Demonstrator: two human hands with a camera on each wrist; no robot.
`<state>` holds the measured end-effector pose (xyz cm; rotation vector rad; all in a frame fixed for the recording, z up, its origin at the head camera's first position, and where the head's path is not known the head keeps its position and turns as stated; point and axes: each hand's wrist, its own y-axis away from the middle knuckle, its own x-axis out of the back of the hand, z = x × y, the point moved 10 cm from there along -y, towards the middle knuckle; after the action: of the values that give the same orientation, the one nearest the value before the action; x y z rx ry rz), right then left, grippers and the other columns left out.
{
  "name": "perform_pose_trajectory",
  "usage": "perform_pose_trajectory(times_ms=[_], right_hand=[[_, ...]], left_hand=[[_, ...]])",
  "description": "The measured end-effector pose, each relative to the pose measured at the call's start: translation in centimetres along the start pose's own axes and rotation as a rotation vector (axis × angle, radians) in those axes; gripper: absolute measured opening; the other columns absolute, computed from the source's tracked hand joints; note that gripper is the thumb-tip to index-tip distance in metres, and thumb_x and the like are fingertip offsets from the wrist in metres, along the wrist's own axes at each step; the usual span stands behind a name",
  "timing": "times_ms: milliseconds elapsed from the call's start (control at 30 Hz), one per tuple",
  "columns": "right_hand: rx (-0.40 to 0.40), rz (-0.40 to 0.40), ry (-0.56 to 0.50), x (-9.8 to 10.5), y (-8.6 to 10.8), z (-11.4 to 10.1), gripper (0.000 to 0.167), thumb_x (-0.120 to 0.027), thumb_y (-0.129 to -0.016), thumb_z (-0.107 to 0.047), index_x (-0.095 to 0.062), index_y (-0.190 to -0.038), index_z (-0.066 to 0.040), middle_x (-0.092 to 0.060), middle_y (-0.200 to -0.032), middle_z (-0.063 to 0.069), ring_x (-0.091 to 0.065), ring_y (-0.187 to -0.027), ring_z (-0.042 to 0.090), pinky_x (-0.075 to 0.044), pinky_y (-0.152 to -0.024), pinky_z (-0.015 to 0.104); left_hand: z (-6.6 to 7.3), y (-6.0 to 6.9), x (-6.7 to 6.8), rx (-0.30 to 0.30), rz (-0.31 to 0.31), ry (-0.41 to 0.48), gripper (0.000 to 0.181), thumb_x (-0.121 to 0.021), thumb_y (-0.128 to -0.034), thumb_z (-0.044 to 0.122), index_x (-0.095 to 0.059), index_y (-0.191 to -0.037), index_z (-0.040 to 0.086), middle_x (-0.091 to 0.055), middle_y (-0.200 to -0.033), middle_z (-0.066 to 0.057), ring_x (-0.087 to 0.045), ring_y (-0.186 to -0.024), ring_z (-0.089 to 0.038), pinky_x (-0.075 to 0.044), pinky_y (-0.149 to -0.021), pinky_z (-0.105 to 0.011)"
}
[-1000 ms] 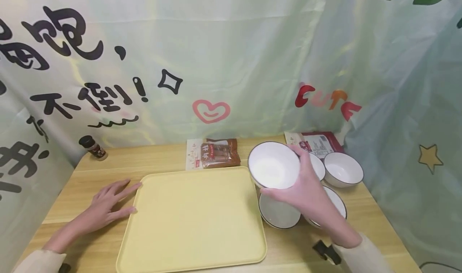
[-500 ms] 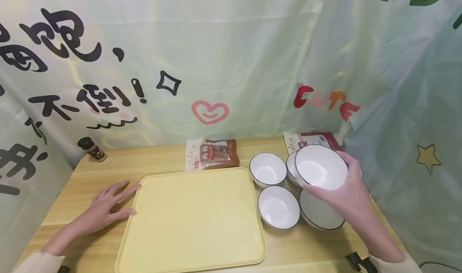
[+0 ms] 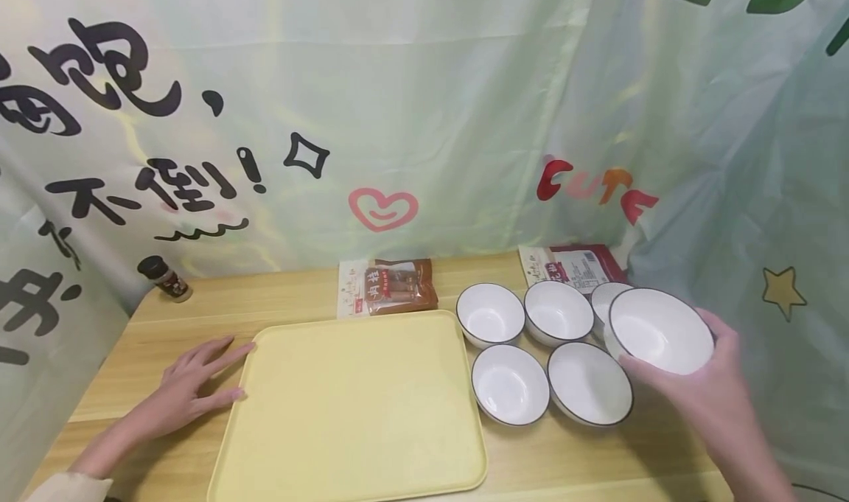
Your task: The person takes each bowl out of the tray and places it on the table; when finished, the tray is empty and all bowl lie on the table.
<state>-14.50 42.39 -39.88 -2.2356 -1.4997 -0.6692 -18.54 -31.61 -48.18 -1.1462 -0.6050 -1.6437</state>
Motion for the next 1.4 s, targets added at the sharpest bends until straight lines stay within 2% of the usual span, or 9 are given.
perform_pose_trajectory(times_ms=[133, 300, 467, 667, 800, 900, 1033, 1300, 1400], right_hand=[[-0.010, 0.027, -0.002, 1.1, -0.2, 1.5, 0.120, -0.092, -0.092, -0.023, -0.006, -0.175, -0.027, -0.018, -0.169, 0.011, -0.038, -0.131, 0.017, -0.034, -0.081, 0.005], [-0.028, 0.022, 0.023, 1.2, -0.1, 3.4, 0.121, -0.091, -0.092, -0.023, -0.004, -0.175, -0.013, -0.016, -0.167, 0.021, -0.042, -0.124, 0.015, -0.037, -0.078, 0.006], [-0.051, 0.016, 0.039, 1.2, 0.2, 5.2, 0.120, -0.090, -0.093, -0.025, -0.003, -0.175, -0.010, -0.021, -0.161, 0.025, -0.042, -0.119, 0.012, -0.036, -0.077, 0.007], [-0.049, 0.000, 0.030, 1.0, 0.5, 6.9, 0.116, -0.089, -0.094, -0.025, -0.006, -0.175, -0.013, -0.029, -0.155, 0.016, -0.041, -0.118, 0.010, -0.033, -0.080, 0.008], [-0.033, -0.014, 0.018, 1.0, 0.3, 7.9, 0.110, -0.089, -0.094, -0.023, -0.013, -0.173, -0.017, -0.035, -0.146, 0.008, -0.040, -0.111, -0.002, -0.033, -0.081, 0.008], [-0.027, -0.017, 0.027, 0.9, 0.1, 8.6, 0.108, -0.089, -0.093, -0.022, -0.016, -0.172, -0.011, -0.036, -0.143, 0.011, -0.038, -0.109, -0.005, -0.032, -0.081, 0.008], [-0.025, -0.015, 0.023, 0.8, -0.1, 9.5, 0.103, -0.089, -0.094, -0.022, -0.020, -0.169, -0.012, -0.038, -0.139, 0.011, -0.038, -0.107, -0.006, -0.032, -0.081, 0.008], [0.014, -0.031, -0.002, 0.5, -0.1, 9.8, 0.090, -0.090, -0.091, -0.016, -0.032, -0.158, -0.030, -0.043, -0.128, -0.011, -0.042, -0.102, -0.010, -0.035, -0.080, 0.009], [0.008, -0.044, 0.003, 0.3, -0.1, 9.9, 0.091, -0.090, -0.092, -0.017, -0.030, -0.160, -0.027, -0.043, -0.130, -0.003, -0.042, -0.102, -0.010, -0.035, -0.080, 0.009]], left_hand=[[0.0, 0.0, 0.1, 0.000, -0.001, 0.001, 0.078, -0.083, -0.0983, 0.039, -0.048, -0.167, 0.032, -0.038, -0.165, -0.030, -0.031, -0.143, -0.064, -0.024, -0.097, -0.086], [0.2, 0.0, 0.2, 0.007, -0.010, 0.001, 0.078, -0.084, -0.0979, 0.040, -0.048, -0.167, 0.033, -0.038, -0.164, -0.029, -0.032, -0.143, -0.064, -0.026, -0.095, -0.084], [0.3, 0.0, 0.2, 0.010, -0.018, 0.011, 0.078, -0.084, -0.0976, 0.039, -0.048, -0.167, 0.033, -0.038, -0.165, -0.030, -0.032, -0.143, -0.065, -0.025, -0.095, -0.085], [0.3, -0.1, 0.4, 0.021, -0.026, 0.014, 0.077, -0.084, -0.0981, 0.040, -0.048, -0.167, 0.032, -0.037, -0.165, -0.030, -0.031, -0.144, -0.065, -0.025, -0.096, -0.085], [0.4, -0.1, 0.4, 0.020, -0.030, 0.019, 0.077, -0.084, -0.0983, 0.040, -0.049, -0.166, 0.031, -0.038, -0.165, -0.030, -0.031, -0.144, -0.064, -0.025, -0.096, -0.084], [0.4, -0.2, 0.4, 0.019, -0.030, 0.020, 0.077, -0.084, -0.0981, 0.039, -0.049, -0.166, 0.031, -0.037, -0.165, -0.030, -0.031, -0.145, -0.064, -0.026, -0.096, -0.085], [0.2, -0.2, 0.2, 0.019, -0.025, 0.022, 0.077, -0.084, -0.0980, 0.039, -0.050, -0.166, 0.031, -0.037, -0.165, -0.030, -0.031, -0.145, -0.064, -0.025, -0.096, -0.085], [0.3, -0.1, 0.2, 0.016, -0.023, 0.031, 0.077, -0.084, -0.0976, 0.039, -0.050, -0.166, 0.031, -0.037, -0.165, -0.030, -0.030, -0.145, -0.063, -0.025, -0.096, -0.085], [0.3, -0.1, 0.2, 0.020, -0.025, 0.030, 0.077, -0.084, -0.0977, 0.039, -0.050, -0.166, 0.031, -0.037, -0.165, -0.030, -0.030, -0.145, -0.063, -0.025, -0.097, -0.085]])
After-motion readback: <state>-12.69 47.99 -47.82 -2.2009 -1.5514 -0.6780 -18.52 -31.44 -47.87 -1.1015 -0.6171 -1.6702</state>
